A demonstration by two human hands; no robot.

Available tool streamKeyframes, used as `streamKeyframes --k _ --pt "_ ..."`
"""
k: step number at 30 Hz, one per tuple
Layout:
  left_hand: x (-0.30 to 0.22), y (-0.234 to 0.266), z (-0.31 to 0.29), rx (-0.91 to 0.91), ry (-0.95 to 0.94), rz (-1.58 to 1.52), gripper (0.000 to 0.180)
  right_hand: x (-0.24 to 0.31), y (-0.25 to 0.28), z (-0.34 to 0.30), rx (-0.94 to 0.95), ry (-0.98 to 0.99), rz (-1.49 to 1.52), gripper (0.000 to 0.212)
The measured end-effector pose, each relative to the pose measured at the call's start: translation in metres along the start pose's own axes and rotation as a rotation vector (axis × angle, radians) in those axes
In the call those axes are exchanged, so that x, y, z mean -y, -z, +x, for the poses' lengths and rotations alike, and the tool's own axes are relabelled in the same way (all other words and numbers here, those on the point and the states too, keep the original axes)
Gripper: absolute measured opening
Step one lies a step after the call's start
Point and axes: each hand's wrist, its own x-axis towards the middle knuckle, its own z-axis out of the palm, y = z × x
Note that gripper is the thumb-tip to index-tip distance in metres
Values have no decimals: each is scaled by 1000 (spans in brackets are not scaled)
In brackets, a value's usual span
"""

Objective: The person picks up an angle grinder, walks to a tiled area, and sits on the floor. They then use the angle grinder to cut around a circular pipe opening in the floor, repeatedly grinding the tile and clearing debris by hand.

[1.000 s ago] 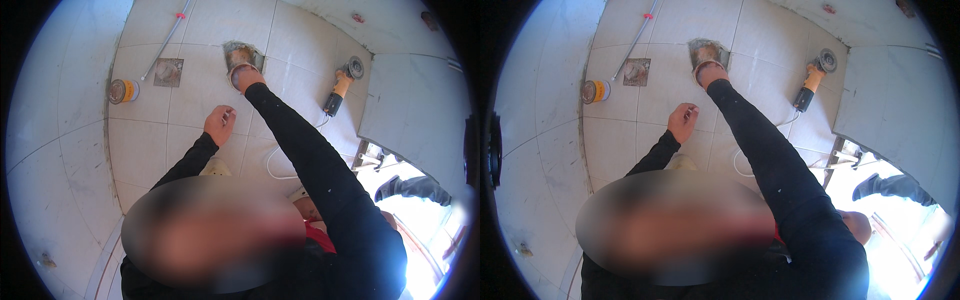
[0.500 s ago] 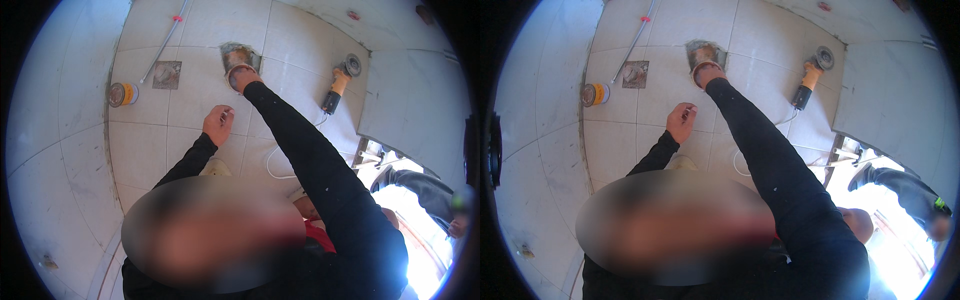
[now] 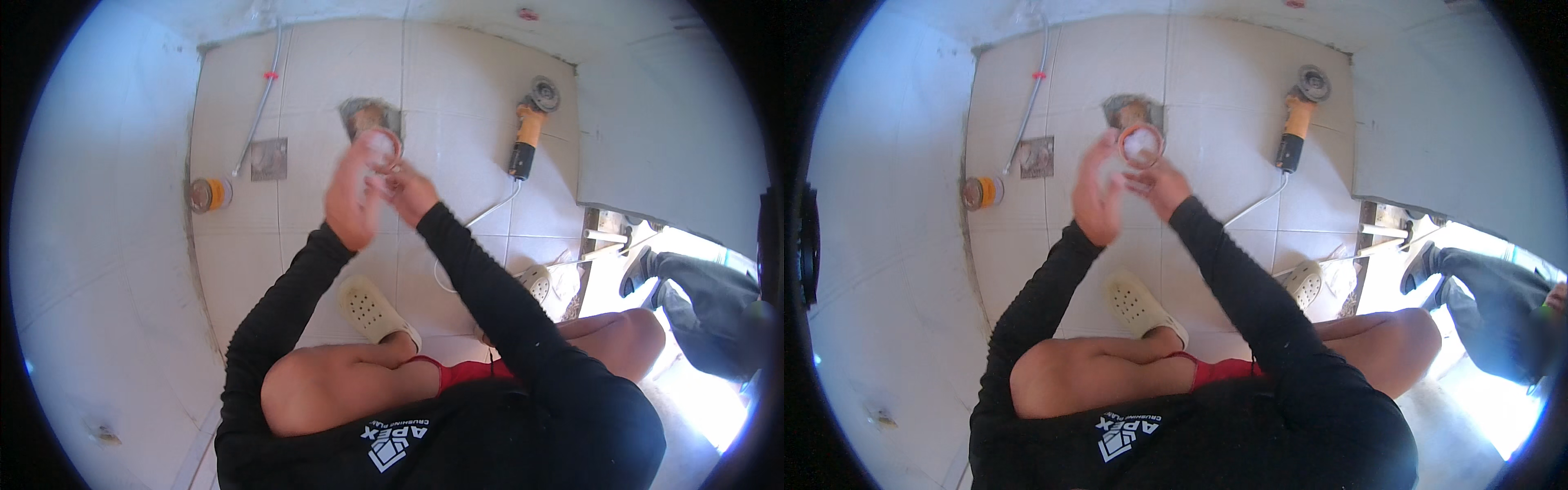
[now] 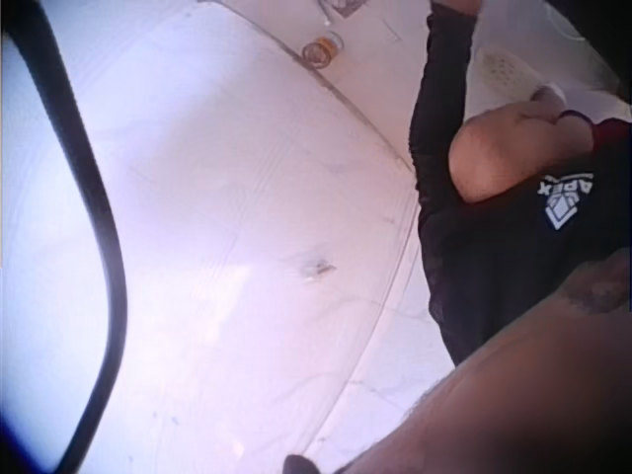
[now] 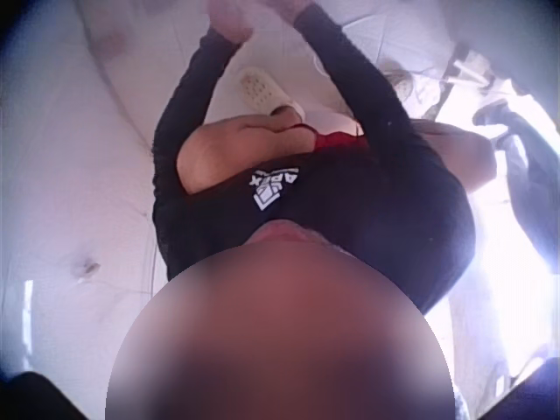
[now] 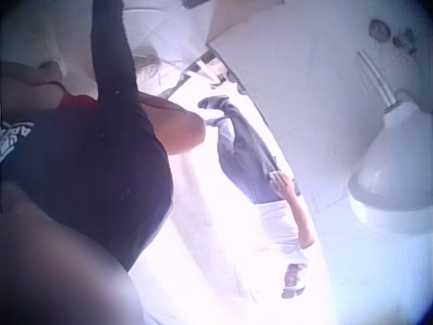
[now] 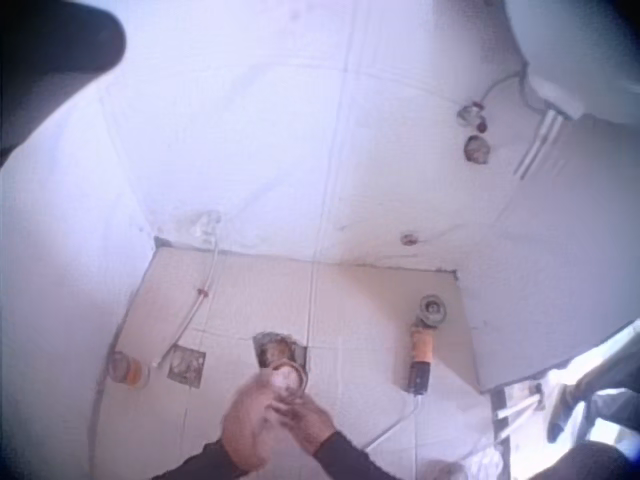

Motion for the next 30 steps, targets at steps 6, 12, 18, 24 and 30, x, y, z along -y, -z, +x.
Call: streamKeyframes --k 6,12,18,24,30 --pt "-8 6 109 694 189 476 67 68 -48 -59 217 345 159 64" --pt "-75 -66 151 353 1024 -866 88 131 -68 -49 -114 1456 -1327 60" --pt "-147 -91 167 738 917 -575 59 202 72 -10 -961 1043 -1158 52" --pt "-114 -107 136 858 654 -47 40 193 176 -4 -1204 155 -1522 92" --pt "-97 -99 91 1054 68 345 39 215 217 6 -1015 293 -1518 76"
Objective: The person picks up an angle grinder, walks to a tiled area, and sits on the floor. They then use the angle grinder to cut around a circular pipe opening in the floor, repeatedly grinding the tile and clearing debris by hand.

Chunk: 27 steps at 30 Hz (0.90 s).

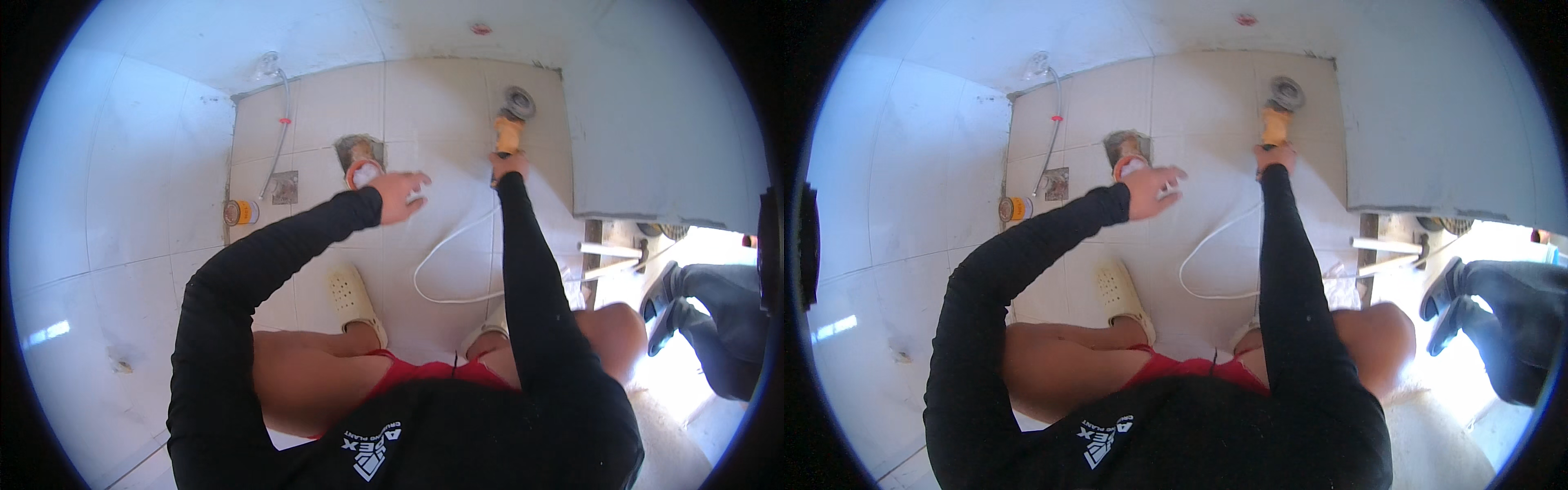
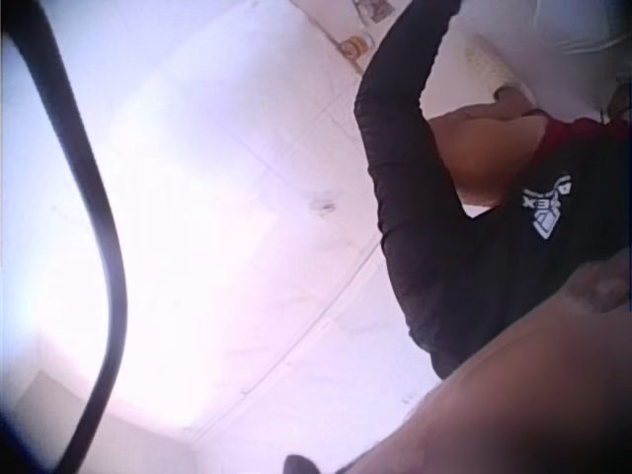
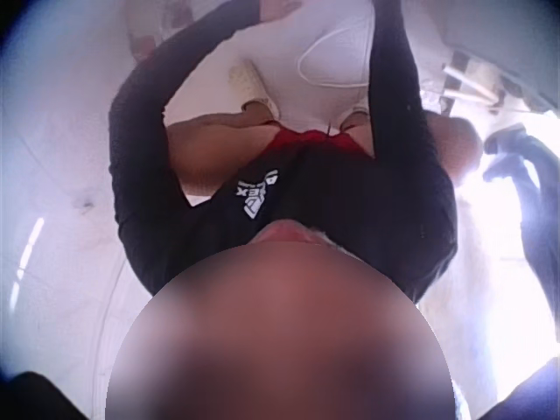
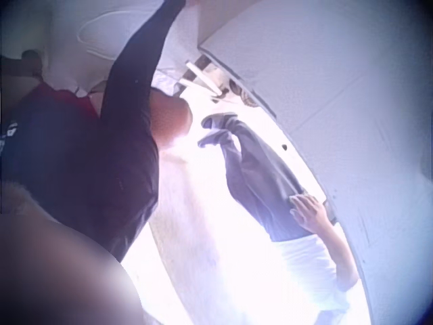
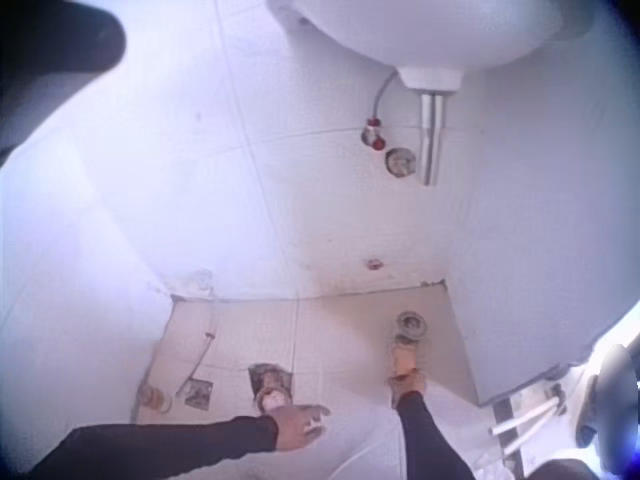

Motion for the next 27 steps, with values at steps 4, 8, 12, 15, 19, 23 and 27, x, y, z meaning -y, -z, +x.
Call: streamKeyframes --k 4,8,12,15,19,23,27 --pt "6 -20 -23 -78 -228 49 42 4 36 -41 103 62 612 56" --pt "8 -31 -21 -296 -591 83 49 41 58 -110 315 124 1167 41" --pt "8 -31 -17 -347 -740 140 50 70 51 -150 590 -121 1477 37" --pt "14 -28 -21 -398 -842 287 42 81 34 -171 546 -180 1323 34" --pt "24 -31 -29 -381 -930 218 17 90 19 -198 471 -117 1122 32" --pt "27 -39 -38 -365 -997 241 13 90 16 -221 562 -145 1243 35" --pt "38 -41 -39 -296 -1036 45 13 90 13 -228 450 -186 1130 38"
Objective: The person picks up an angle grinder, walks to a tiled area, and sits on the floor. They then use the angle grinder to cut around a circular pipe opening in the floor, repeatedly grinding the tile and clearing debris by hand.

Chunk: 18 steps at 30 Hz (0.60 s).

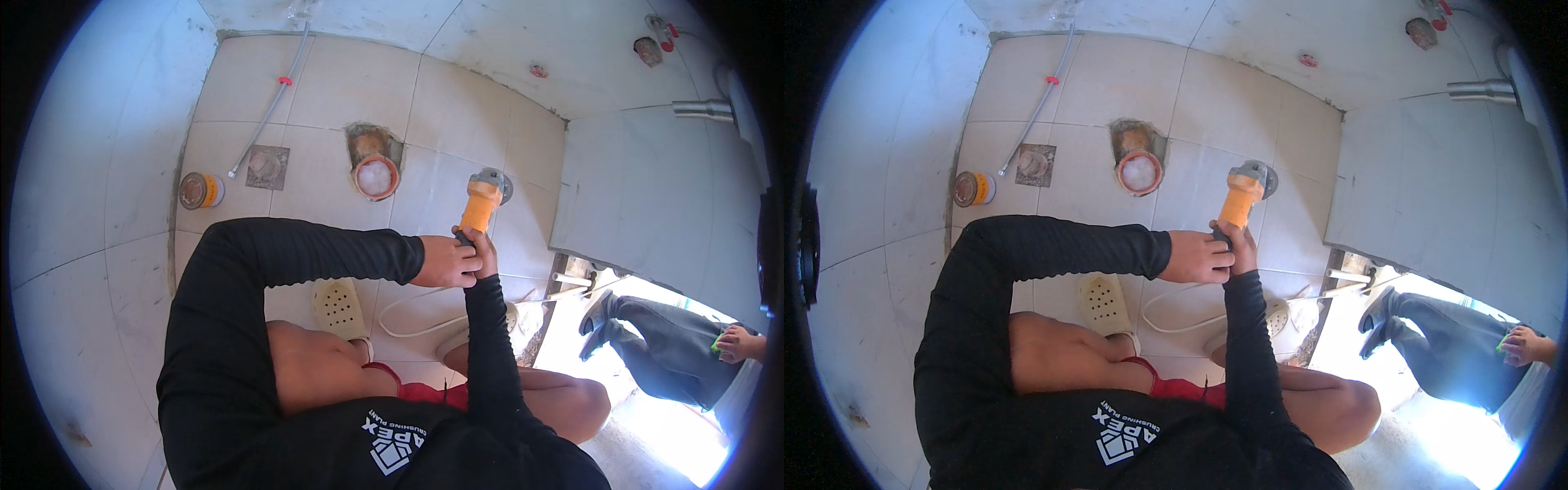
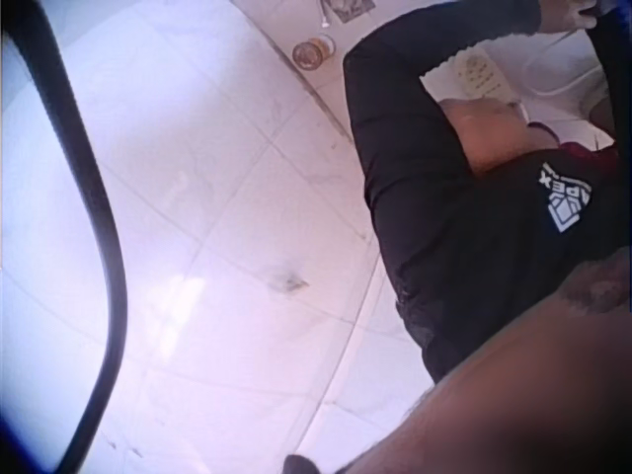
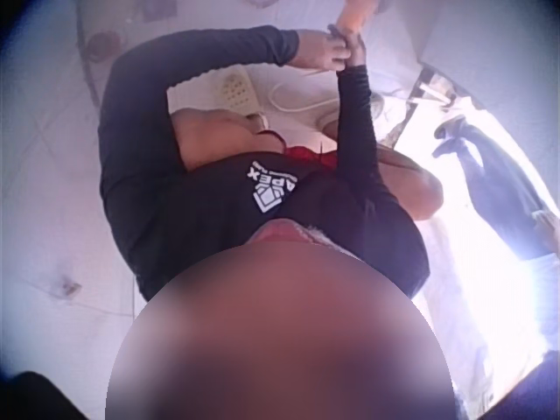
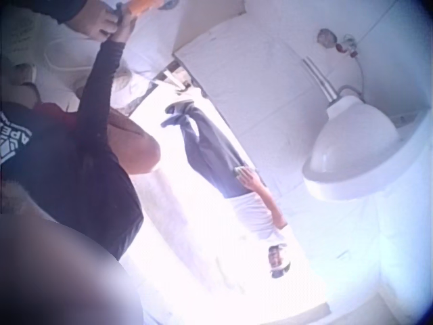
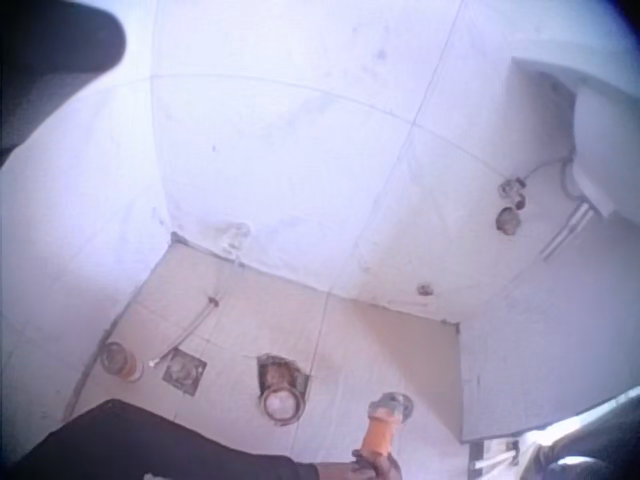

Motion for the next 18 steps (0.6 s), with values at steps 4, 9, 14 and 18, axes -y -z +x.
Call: streamKeyframes --k 4,9,14,18 --pt "28 0 -52 -278 425 -254 24 -1 -3 -6 -39 30 -8 35" --pt "78 -25 -127 146 1081 185 30 9 -6 -10 -95 137 -12 34" --pt "102 -56 -141 260 1048 397 39 11 -5 -10 -64 115 -99 32" --pt "121 -58 -140 451 994 442 33 6 -4 -10 -37 91 -137 32"
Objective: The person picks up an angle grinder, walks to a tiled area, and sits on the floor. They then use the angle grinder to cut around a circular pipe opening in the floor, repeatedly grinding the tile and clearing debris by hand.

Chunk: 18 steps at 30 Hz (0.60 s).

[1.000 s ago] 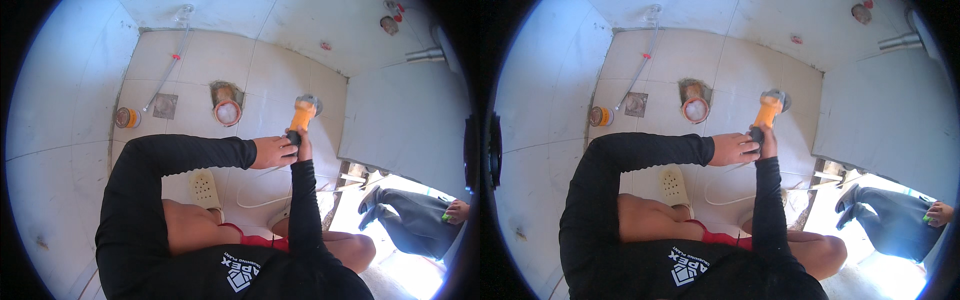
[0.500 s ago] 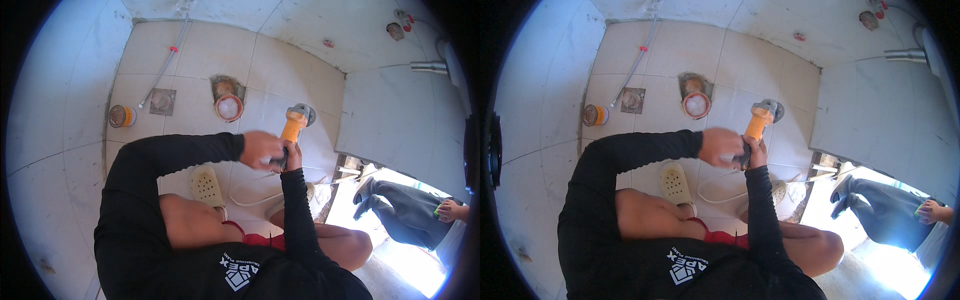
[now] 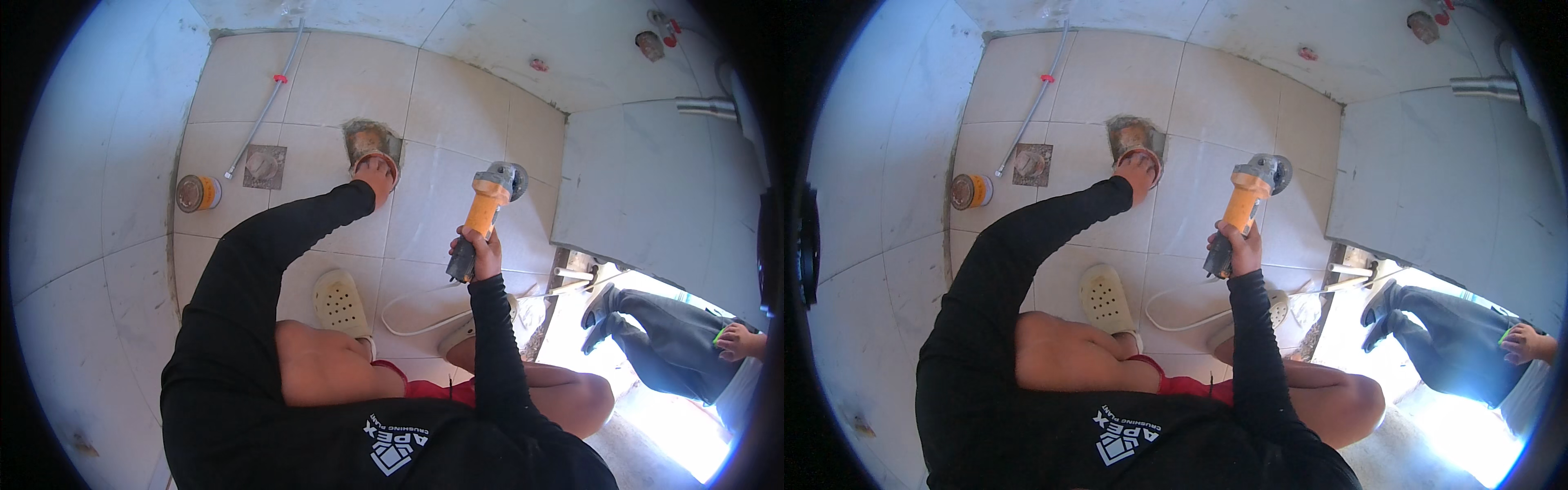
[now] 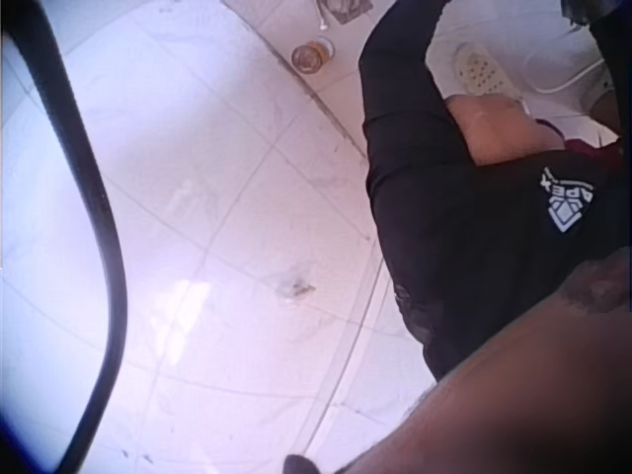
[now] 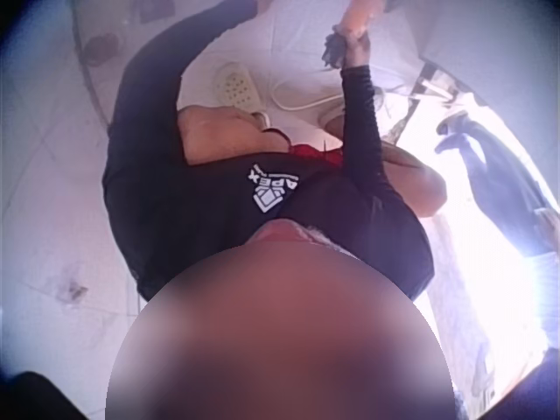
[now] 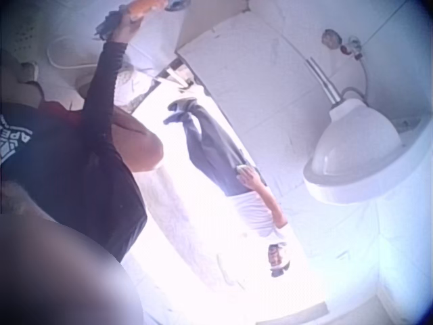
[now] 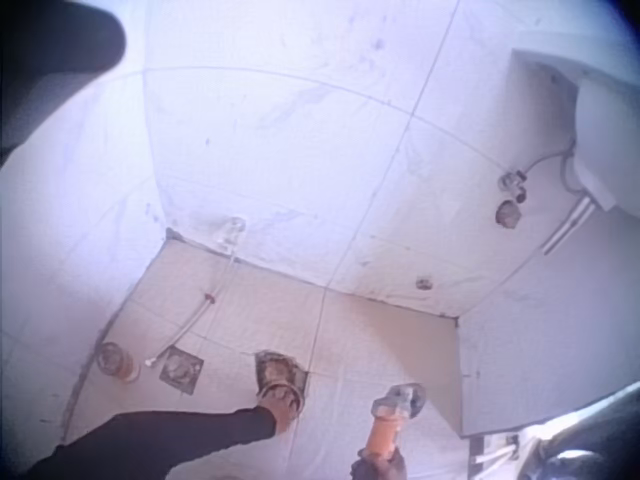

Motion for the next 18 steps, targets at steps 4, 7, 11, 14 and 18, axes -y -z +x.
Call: streamKeyframes --k 4,7,11,14,18 --pt "10 -2 11 114 42 -121 25 -6 0 1 13 -23 11 32" --pt "12 -2 16 132 42 -156 22 -9 -1 2 8 -42 11 32" --pt "14 -4 23 138 30 -172 27 -11 0 2 5 -46 12 32" --pt "17 -12 30 180 50 -150 27 -11 1 1 -2 -44 14 33" --pt "21 -22 38 181 26 -195 26 -12 5 1 -11 -48 -6 35"
